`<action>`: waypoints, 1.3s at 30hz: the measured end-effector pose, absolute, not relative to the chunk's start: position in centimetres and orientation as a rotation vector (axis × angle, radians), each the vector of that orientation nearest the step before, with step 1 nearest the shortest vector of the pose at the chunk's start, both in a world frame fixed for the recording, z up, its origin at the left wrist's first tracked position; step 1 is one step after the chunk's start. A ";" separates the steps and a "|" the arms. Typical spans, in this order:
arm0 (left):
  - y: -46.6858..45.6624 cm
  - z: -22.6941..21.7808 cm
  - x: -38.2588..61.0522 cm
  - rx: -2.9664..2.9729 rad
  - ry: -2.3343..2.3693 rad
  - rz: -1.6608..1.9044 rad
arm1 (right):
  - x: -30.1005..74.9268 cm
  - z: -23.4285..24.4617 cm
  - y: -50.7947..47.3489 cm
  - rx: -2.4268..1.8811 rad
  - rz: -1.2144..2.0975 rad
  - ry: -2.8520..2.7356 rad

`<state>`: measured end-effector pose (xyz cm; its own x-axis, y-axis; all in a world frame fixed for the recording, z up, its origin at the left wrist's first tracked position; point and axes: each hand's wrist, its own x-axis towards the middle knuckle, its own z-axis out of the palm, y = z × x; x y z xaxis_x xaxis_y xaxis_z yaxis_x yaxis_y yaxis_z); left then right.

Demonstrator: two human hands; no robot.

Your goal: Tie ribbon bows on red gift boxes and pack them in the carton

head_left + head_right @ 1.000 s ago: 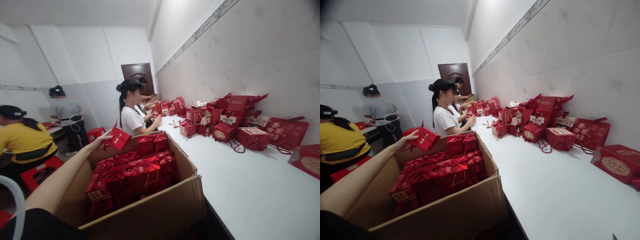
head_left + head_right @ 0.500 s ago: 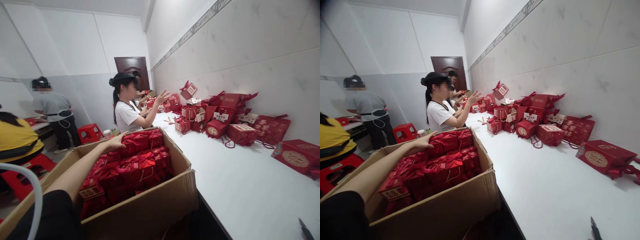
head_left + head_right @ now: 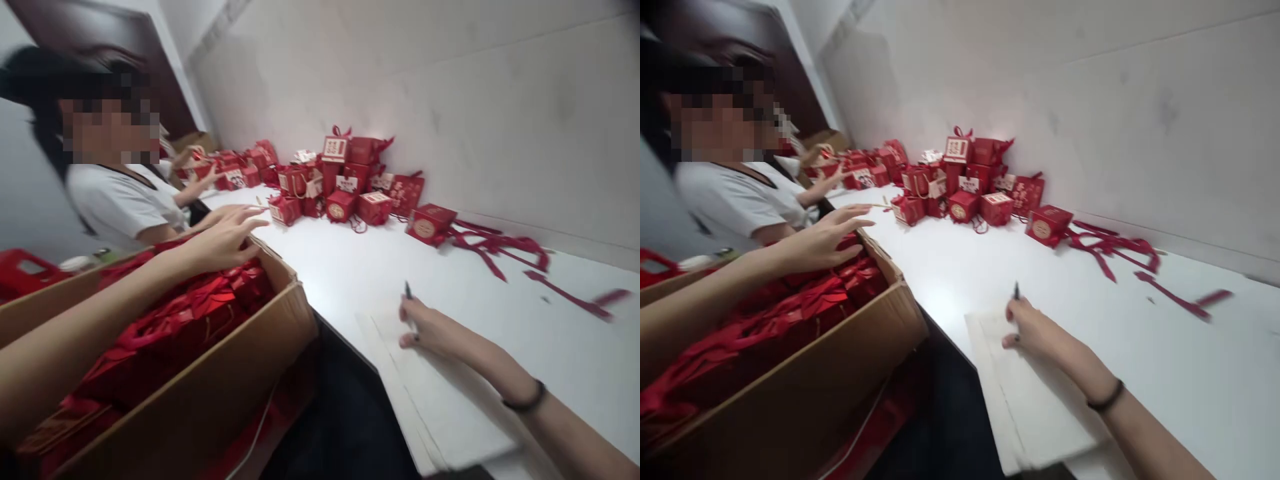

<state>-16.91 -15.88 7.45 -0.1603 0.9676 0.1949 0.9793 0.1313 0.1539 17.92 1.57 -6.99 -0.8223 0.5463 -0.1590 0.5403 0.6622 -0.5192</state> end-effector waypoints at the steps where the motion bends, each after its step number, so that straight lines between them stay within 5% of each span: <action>1: -13.9 7.1 -14.3 -2.218 -2.262 -0.415 | 17.6 -6.4 1.6 -0.910 0.917 -2.859; 7: -4.8 0.6 -2.5 -2.727 -2.341 -0.234 | 17.9 -7.0 1.9 -0.736 0.897 -2.804; 13: -2.8 -4.8 -2.0 -2.737 -2.588 -0.430 | 18.0 -8.0 1.1 -0.653 0.847 -2.712; 18: -2.5 -5.3 -2.8 -2.764 -2.682 -0.162 | 16.8 -7.7 0.8 -0.625 1.140 -2.207; 23: -1.4 -5.8 -3.2 -3.076 -2.638 -0.264 | 15.5 -8.8 1.8 -0.738 1.572 -1.603; 30: -1.3 -5.5 -2.7 -2.844 -2.876 -0.096 | 14.7 -8.7 2.0 -1.023 1.577 -1.418; 39: -0.7 -7.4 -3.7 -3.074 -2.705 -0.455 | 14.6 -9.3 2.7 -0.904 1.645 -1.421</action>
